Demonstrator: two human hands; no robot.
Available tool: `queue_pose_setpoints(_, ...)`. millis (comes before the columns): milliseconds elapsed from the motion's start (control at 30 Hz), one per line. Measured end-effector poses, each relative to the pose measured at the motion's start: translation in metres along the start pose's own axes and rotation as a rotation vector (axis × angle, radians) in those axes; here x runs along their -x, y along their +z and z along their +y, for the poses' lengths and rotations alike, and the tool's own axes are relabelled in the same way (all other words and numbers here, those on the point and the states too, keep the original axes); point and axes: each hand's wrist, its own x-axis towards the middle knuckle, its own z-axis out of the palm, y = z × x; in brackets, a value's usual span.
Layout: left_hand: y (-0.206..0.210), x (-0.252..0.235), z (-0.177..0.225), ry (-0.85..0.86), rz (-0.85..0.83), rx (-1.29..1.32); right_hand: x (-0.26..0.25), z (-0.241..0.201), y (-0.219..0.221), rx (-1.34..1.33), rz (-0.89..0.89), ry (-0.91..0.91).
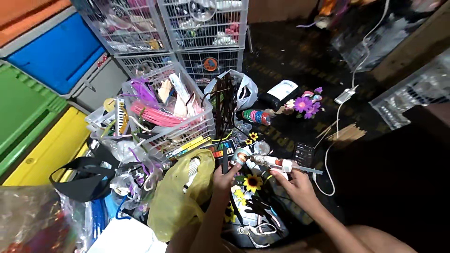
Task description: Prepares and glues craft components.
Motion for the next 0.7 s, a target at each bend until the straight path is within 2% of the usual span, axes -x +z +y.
queue_pose_setpoints(367, 0.0002, 0.0027, 0.0024, -0.073, -0.004, 0.041, 0.0011, -0.0008, 0.0027, -0.143, 0.024, -0.056)
queue_pose_setpoints(700, -0.0021, 0.0029, 0.0016, -0.056, -0.039, 0.029, 0.0031, -0.0089, 0.0004, -0.102, 0.01, 0.141)
